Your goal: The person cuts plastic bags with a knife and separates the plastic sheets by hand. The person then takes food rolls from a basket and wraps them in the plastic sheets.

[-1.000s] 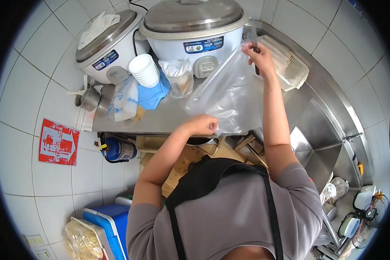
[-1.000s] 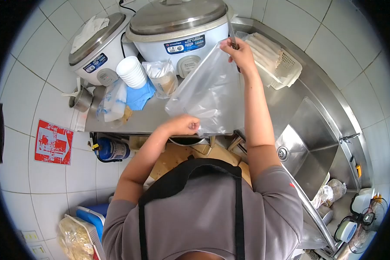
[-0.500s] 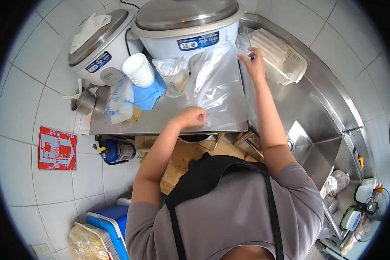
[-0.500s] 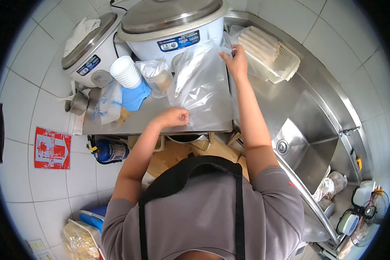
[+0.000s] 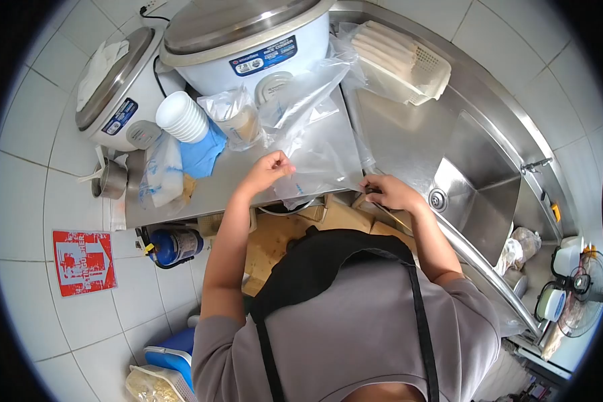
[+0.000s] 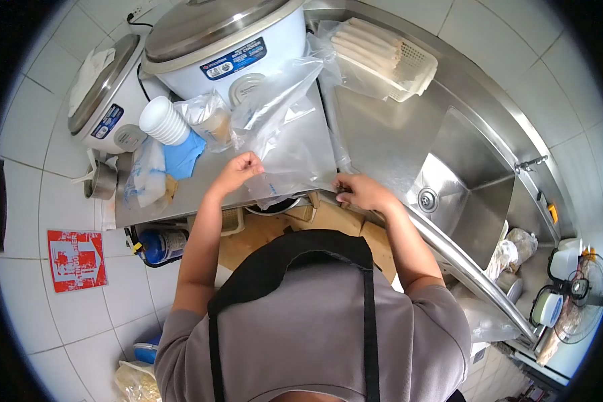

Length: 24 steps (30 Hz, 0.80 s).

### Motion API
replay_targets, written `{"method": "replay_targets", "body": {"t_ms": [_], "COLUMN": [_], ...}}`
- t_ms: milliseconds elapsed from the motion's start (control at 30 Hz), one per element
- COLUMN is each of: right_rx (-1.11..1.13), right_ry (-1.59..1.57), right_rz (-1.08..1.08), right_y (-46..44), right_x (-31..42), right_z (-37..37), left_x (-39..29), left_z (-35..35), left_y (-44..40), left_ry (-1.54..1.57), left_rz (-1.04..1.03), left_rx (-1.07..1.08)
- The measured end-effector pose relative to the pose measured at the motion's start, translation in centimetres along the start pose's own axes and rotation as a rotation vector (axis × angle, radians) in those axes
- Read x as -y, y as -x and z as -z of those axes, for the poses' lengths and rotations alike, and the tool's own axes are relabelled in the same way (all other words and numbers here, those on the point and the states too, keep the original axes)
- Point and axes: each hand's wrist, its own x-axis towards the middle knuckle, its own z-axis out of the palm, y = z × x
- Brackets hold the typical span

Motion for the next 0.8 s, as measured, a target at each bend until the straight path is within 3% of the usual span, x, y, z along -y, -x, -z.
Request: {"method": "replay_targets", "body": {"t_ms": [167, 267, 367, 467, 633, 800], "right_rx": [-0.328, -0.53, -0.616, -0.512, -0.512, -0.584], "right_ry": [0.143, 0.104, 0.18, 0.243, 0.262, 0.218], "right_rz": [-0.094, -0.263, -0.232, -0.26, -0.249, -0.22], "right_y": [-1.1, -0.5, -0.1, -1.0, -1.6, -0.2], "right_x": [-1.3, -0.4, -1.1, -1.6, -1.5, -2.8], "right_z": [-2.4, -2.2, -2.7, -3.3, -3.2, -3.1], "left_x": [0.1, 0.5, -5.2, -8.8, -4.7, -1.1], "left_z": [-1.4, -1.5, -4.9, -9.1, -15.3, -15.8], "left_y": [0.3, 1.2, 2.6, 0.6, -7.1, -8.9], "left_ry": [0.176, -0.099, -0.626, -0.806, -0.656, -0.767], "left_rz": [-0.156, -0.106, -0.155, -0.482, -0.518, -0.442], "left_rx": [-0.125, -0.124, -0.267, -0.386, -0.469, -0.505]}}
